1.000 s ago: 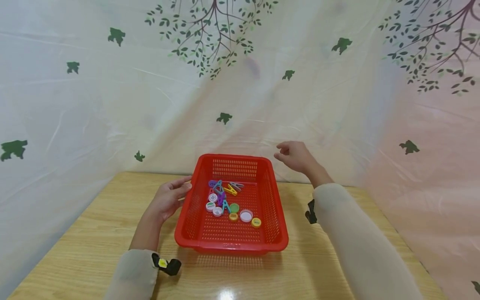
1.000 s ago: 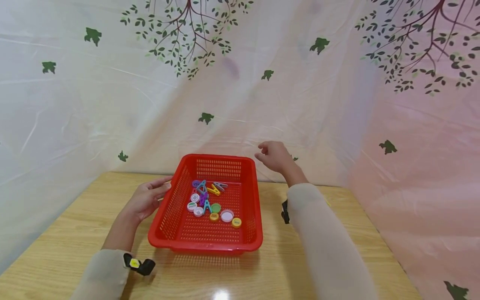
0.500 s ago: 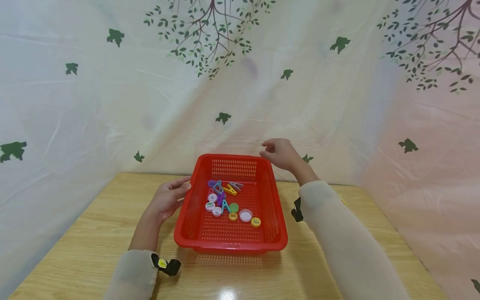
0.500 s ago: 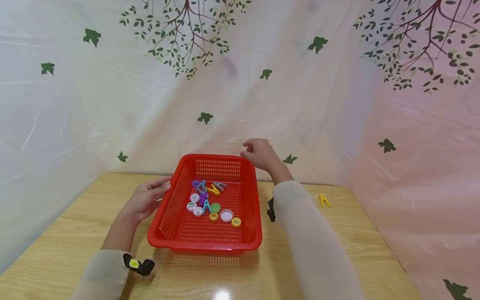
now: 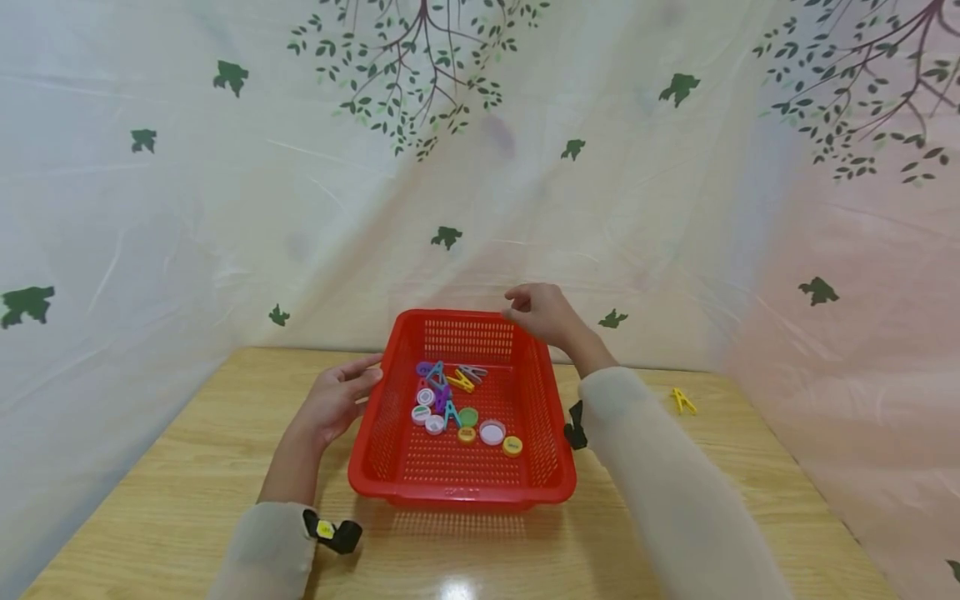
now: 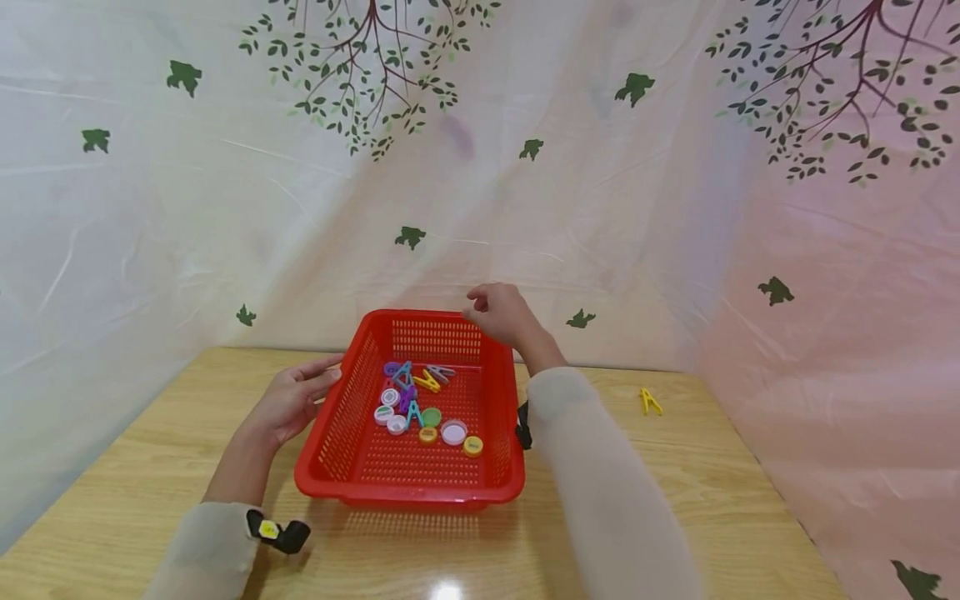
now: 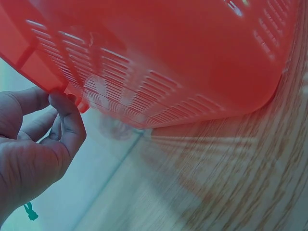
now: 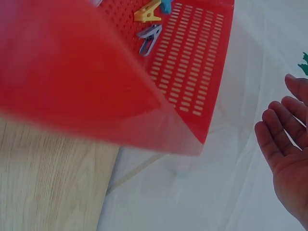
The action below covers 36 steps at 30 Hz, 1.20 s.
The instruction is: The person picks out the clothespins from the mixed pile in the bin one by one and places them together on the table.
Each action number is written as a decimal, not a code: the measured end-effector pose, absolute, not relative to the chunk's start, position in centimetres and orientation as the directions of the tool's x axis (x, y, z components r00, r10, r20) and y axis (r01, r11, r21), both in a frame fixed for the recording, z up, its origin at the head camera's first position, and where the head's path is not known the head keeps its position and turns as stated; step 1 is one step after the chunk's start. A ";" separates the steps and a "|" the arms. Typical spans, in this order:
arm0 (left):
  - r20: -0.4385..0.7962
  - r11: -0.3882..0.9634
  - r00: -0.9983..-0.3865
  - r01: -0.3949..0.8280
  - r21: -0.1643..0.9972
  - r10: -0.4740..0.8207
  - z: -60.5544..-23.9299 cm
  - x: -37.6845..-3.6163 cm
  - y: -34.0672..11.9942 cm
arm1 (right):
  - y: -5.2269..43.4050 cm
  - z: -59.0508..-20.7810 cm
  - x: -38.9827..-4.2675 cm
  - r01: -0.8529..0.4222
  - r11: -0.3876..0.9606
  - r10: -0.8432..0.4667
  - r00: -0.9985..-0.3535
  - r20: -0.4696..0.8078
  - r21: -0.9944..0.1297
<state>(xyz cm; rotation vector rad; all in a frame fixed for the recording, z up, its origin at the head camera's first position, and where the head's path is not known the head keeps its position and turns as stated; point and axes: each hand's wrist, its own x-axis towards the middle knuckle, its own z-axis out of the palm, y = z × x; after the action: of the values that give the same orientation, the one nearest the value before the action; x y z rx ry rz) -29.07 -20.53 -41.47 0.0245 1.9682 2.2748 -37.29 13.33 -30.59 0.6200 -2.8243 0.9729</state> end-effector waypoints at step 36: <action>-0.083 -0.137 -0.991 -0.098 0.986 0.107 -41.4 -29.0 -20.6 | 6.9 -35.7 -36.6 -0.356 0.709 -0.468 -0.883 -0.029 -0.609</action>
<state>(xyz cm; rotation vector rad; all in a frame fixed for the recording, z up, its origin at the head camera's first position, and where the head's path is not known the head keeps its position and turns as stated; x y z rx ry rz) -28.98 -20.62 -41.36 0.0111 1.9685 2.2709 -36.64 6.88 -35.68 0.7469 -3.0707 1.0299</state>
